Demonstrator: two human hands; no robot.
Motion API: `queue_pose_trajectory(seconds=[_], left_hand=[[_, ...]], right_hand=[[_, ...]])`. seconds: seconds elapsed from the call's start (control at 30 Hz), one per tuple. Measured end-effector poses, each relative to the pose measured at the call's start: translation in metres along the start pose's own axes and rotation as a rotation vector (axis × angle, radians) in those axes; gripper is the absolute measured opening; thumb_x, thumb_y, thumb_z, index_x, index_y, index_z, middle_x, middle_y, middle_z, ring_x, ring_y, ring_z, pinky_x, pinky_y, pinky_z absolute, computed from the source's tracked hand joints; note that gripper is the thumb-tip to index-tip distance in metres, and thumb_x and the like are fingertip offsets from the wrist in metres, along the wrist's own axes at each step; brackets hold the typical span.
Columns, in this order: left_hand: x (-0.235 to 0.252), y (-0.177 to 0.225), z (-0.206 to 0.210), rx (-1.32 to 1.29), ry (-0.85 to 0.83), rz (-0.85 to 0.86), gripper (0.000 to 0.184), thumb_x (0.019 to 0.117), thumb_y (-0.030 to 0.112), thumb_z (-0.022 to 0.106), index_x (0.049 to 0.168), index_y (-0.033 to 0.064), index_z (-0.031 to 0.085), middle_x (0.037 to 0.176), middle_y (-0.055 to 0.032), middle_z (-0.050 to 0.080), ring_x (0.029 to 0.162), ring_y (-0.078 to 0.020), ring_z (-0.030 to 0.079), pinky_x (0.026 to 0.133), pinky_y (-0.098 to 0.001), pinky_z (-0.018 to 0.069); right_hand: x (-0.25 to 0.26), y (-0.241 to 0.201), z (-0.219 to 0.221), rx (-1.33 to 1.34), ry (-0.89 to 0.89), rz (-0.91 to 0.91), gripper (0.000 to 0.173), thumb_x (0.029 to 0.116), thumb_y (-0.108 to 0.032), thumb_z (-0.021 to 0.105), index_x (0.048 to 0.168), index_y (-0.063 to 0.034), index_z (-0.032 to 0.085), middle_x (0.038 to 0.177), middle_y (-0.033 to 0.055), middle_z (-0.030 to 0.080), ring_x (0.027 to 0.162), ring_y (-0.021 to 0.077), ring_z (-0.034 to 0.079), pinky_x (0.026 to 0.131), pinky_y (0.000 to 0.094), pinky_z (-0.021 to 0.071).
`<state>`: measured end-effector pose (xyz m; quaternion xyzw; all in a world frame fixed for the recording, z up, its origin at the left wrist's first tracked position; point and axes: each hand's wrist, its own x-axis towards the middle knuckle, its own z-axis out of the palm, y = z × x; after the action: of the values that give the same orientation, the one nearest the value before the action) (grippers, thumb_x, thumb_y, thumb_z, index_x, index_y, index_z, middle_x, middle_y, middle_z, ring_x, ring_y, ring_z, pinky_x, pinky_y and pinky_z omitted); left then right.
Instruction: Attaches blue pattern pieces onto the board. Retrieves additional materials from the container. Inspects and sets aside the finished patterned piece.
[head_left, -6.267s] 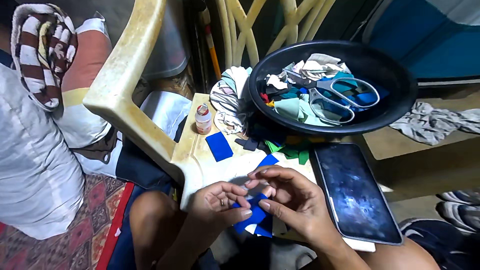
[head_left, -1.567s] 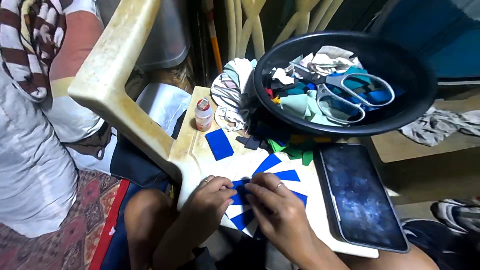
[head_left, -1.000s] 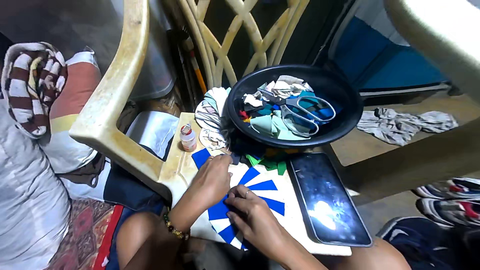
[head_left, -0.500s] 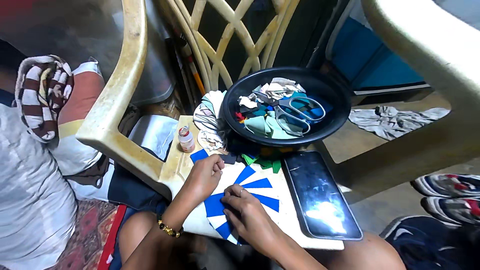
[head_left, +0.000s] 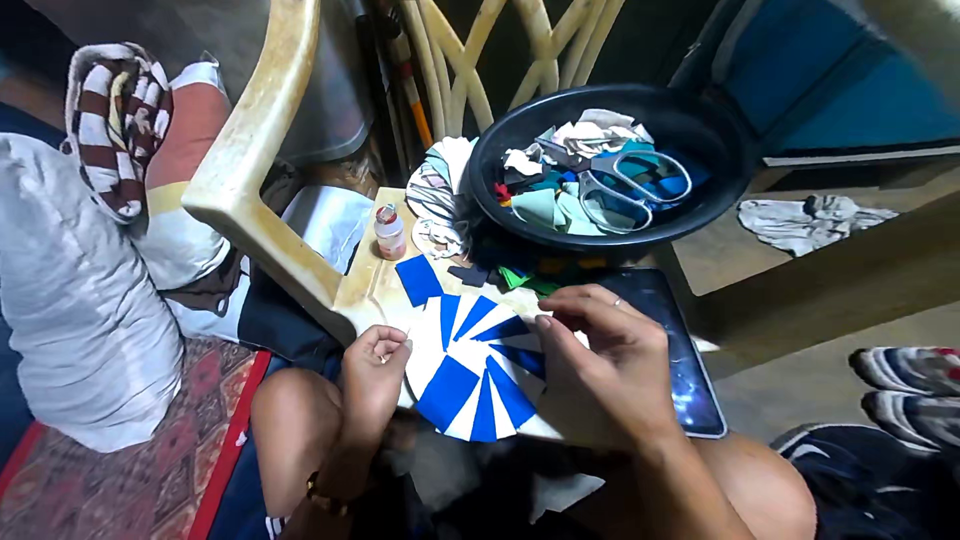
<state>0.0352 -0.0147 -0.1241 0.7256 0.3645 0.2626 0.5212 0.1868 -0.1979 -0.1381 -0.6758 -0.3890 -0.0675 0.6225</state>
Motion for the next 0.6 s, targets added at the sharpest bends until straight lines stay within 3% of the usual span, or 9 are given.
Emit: queue_pose_trajectory(seconds=[0.27, 0.33, 0.47, 0.53, 0.6], left_hand=[[-0.005, 0.007, 0.029, -0.029, 0.073, -0.028, 0.006, 0.091, -0.003, 0.069, 0.096, -0.0006, 0.067, 0.072, 0.0002, 0.067, 0.055, -0.0014, 0.057, 0.052, -0.0179, 0.0468], [-0.005, 0.009, 0.029, 0.019, 0.084, -0.019, 0.006, 0.0914, -0.001, 0.069, 0.097, -0.0001, 0.067, 0.078, -0.0015, 0.069, 0.06, -0.0021, 0.06, 0.056, -0.0191, 0.0482], [-0.01, 0.007, 0.018, 0.171, 0.071, 0.131, 0.007, 0.0915, 0.001, 0.069, 0.098, -0.0012, 0.07, 0.097, -0.0089, 0.072, 0.074, -0.0053, 0.067, 0.066, -0.0205, 0.0551], [-0.016, 0.006, 0.011, 0.313, 0.008, 0.269, 0.011, 0.0905, 0.004, 0.068, 0.097, -0.0011, 0.075, 0.111, -0.0158, 0.068, 0.092, -0.0136, 0.066, 0.075, -0.025, 0.0538], [-0.018, 0.008, 0.007, 0.398, -0.096, 0.326, 0.01, 0.0902, 0.01, 0.07, 0.094, 0.0036, 0.077, 0.11, -0.0146, 0.067, 0.096, -0.0186, 0.064, 0.079, -0.0305, 0.0523]], right_hand=[[-0.003, 0.001, -0.004, -0.068, -0.024, -0.05, 0.016, 0.0911, -0.007, 0.063, 0.096, 0.0046, 0.074, 0.095, 0.009, 0.068, 0.076, -0.0002, 0.061, 0.071, 0.0142, 0.0524], [-0.004, 0.001, -0.002, -0.109, -0.042, -0.073, 0.016, 0.0898, -0.005, 0.063, 0.094, 0.0054, 0.074, 0.093, 0.0119, 0.068, 0.074, 0.0024, 0.06, 0.069, 0.0148, 0.0518], [-0.006, -0.005, 0.001, -0.225, -0.163, -0.095, 0.015, 0.0862, -0.003, 0.065, 0.091, 0.0015, 0.078, 0.094, 0.0158, 0.072, 0.081, 0.0188, 0.068, 0.075, 0.0283, 0.0568], [-0.008, -0.007, 0.004, -0.265, -0.254, -0.083, 0.014, 0.085, -0.004, 0.067, 0.092, -0.0013, 0.079, 0.094, 0.0141, 0.072, 0.089, 0.0257, 0.068, 0.082, 0.0357, 0.0564], [-0.008, -0.008, 0.008, -0.29, -0.336, -0.071, 0.013, 0.0847, -0.003, 0.069, 0.091, -0.0031, 0.08, 0.093, 0.0135, 0.07, 0.091, 0.0292, 0.065, 0.082, 0.0397, 0.0542]])
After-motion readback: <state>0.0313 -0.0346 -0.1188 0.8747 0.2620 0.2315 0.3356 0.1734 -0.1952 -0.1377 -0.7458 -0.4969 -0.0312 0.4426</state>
